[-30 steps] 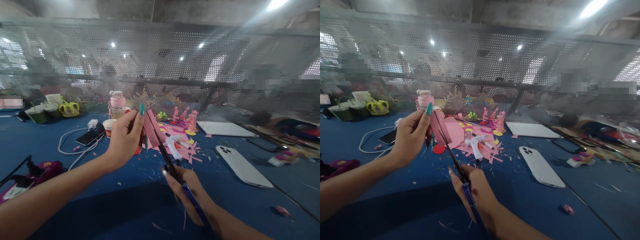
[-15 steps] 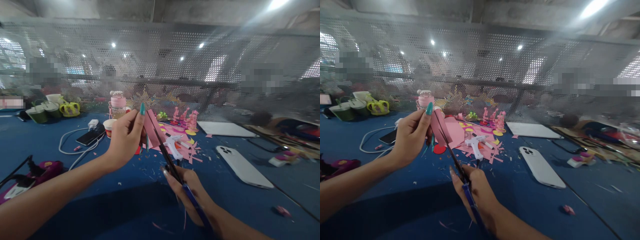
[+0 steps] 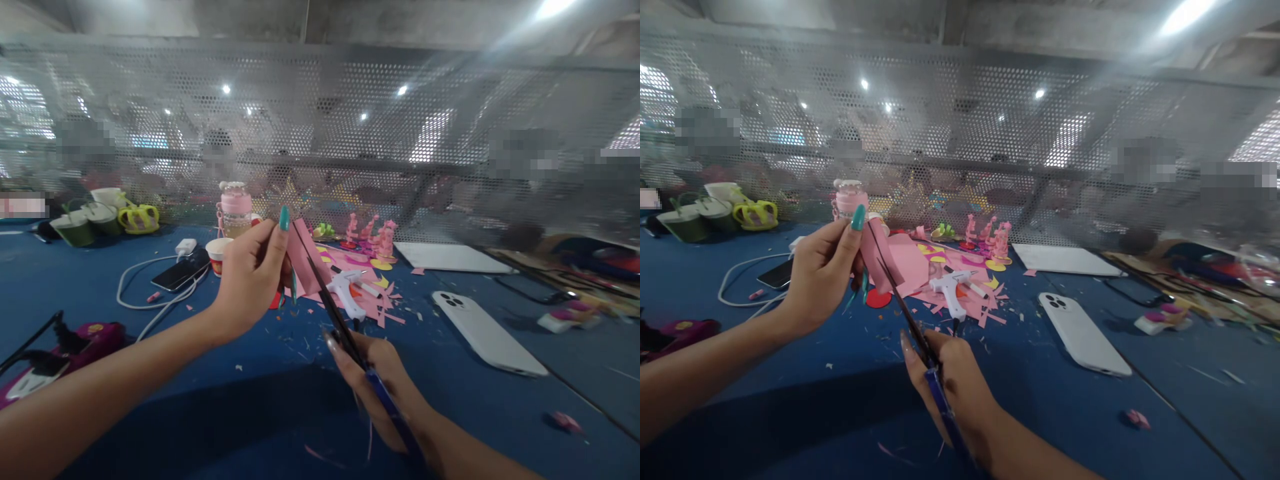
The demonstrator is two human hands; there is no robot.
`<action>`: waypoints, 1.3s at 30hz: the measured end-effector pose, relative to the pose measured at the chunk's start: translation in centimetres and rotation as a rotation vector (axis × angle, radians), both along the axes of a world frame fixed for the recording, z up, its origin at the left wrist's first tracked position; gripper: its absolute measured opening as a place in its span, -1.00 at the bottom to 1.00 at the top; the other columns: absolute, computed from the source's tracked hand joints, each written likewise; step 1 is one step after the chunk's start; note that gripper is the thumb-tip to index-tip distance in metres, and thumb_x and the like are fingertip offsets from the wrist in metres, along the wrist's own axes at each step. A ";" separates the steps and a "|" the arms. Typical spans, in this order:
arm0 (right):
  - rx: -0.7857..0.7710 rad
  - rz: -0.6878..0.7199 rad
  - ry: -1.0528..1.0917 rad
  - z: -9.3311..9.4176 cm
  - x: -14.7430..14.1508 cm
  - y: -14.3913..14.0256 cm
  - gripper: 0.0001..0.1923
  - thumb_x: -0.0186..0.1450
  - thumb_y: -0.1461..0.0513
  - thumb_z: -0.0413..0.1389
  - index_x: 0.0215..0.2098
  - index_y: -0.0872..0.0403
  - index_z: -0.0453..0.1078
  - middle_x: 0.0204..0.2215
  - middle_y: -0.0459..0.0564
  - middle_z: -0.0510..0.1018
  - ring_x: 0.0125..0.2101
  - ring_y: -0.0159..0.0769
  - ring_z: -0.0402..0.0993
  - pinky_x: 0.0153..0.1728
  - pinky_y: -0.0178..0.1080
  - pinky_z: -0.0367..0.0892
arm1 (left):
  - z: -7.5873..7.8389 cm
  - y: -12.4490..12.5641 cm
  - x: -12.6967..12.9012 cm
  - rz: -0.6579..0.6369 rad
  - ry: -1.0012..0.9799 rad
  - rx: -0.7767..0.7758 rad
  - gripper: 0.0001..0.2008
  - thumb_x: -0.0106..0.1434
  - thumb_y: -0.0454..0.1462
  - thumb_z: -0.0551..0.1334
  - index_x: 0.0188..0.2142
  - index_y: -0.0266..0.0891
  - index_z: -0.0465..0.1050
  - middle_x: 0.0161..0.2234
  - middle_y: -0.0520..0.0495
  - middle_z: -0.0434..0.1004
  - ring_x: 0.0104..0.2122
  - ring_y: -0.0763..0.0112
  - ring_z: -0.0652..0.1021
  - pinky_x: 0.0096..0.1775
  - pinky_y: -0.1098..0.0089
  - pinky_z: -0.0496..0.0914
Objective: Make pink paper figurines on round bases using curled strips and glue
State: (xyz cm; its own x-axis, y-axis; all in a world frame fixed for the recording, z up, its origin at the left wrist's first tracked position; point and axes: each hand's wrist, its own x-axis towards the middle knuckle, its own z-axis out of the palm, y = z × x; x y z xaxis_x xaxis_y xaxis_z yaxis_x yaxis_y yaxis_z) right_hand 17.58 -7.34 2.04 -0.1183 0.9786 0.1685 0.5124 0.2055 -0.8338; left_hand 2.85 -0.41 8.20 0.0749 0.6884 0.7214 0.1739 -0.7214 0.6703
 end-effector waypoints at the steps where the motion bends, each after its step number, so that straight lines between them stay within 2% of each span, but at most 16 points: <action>1: 0.006 -0.003 -0.005 0.0 -0.1 0.0 -0.63 0.19 0.04 -0.07 -0.65 0.06 0.00 -0.73 -0.23 -0.02 -0.70 -0.53 -0.07 -0.71 -0.39 -0.07 | 0.0 0.0 0.0 0.004 0.001 0.003 -0.69 0.23 -0.23 0.05 -0.63 -0.23 0.17 -0.76 0.14 0.19 -0.79 0.67 0.29 -0.76 0.64 0.17; 7: 0.084 -0.069 -0.005 -0.1 -0.3 -0.1 -0.60 0.21 0.02 -0.13 -0.68 0.07 0.01 -0.74 -0.21 0.00 -0.70 -0.52 -0.06 -0.72 -0.39 -0.07 | 0.0 0.0 0.0 0.017 0.004 0.009 -0.69 0.23 -0.22 0.06 -0.63 -0.23 0.17 -0.77 0.15 0.18 -0.79 0.66 0.28 -0.76 0.62 0.16; 12: 0.061 -0.017 -0.059 -0.3 0.0 0.1 -0.63 0.19 0.05 -0.08 -0.66 0.07 0.04 -0.73 -0.21 0.03 -0.69 -0.52 -0.04 -0.71 -0.40 -0.03 | 0.0 0.0 0.1 0.012 0.007 0.013 -0.69 0.22 -0.22 0.06 -0.64 -0.22 0.15 -0.76 0.16 0.17 -0.79 0.66 0.26 -0.76 0.61 0.15; 19: 0.056 0.002 -0.022 -0.3 0.1 0.1 -0.67 0.18 0.11 -0.03 -0.65 0.07 0.04 -0.73 -0.22 0.02 -0.69 -0.52 -0.03 -0.70 -0.40 -0.06 | -0.1 -0.2 0.1 0.027 0.040 0.014 -0.67 0.23 -0.22 0.05 -0.65 -0.22 0.13 -0.77 0.15 0.15 -0.79 0.66 0.26 -0.76 0.62 0.14; 28: 0.040 0.043 -0.020 -0.4 0.3 0.0 -0.67 0.21 0.06 -0.09 -0.62 0.07 0.07 -0.74 -0.22 0.07 -0.70 -0.50 0.04 -0.68 -0.39 -0.02 | -0.4 -0.2 0.1 0.046 0.075 0.031 -0.67 0.23 -0.18 0.04 -0.64 -0.22 0.14 -0.75 0.13 0.18 -0.78 0.64 0.28 -0.76 0.59 0.16; 33: 0.111 0.066 -0.006 -1.0 0.5 0.1 -0.61 0.23 0.01 -0.16 -0.63 0.06 0.07 -0.78 -0.21 0.10 -0.73 -0.50 0.05 -0.71 -0.39 -0.02 | -0.8 -0.1 0.2 0.084 0.125 0.065 -0.66 0.24 -0.19 0.02 -0.64 -0.23 0.14 -0.74 0.12 0.17 -0.76 0.63 0.28 -0.74 0.57 0.16; 39: 0.110 0.066 -0.016 -0.9 0.5 0.1 -0.61 0.23 -0.01 -0.16 -0.62 0.06 0.07 -0.79 -0.21 0.11 -0.74 -0.49 0.07 -0.71 -0.39 0.00 | -0.7 -0.2 0.3 0.051 0.120 0.074 -0.66 0.24 -0.21 0.02 -0.65 -0.23 0.12 -0.75 0.13 0.18 -0.76 0.63 0.30 -0.72 0.57 0.18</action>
State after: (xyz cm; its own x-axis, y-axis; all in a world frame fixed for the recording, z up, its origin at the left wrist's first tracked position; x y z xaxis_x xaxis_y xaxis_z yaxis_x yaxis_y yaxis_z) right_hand 18.05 -7.25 1.13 -0.1851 0.9443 0.2720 0.5075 0.3288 -0.7964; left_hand 3.13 -0.56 7.45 0.1297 0.6387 0.7584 0.2869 -0.7564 0.5879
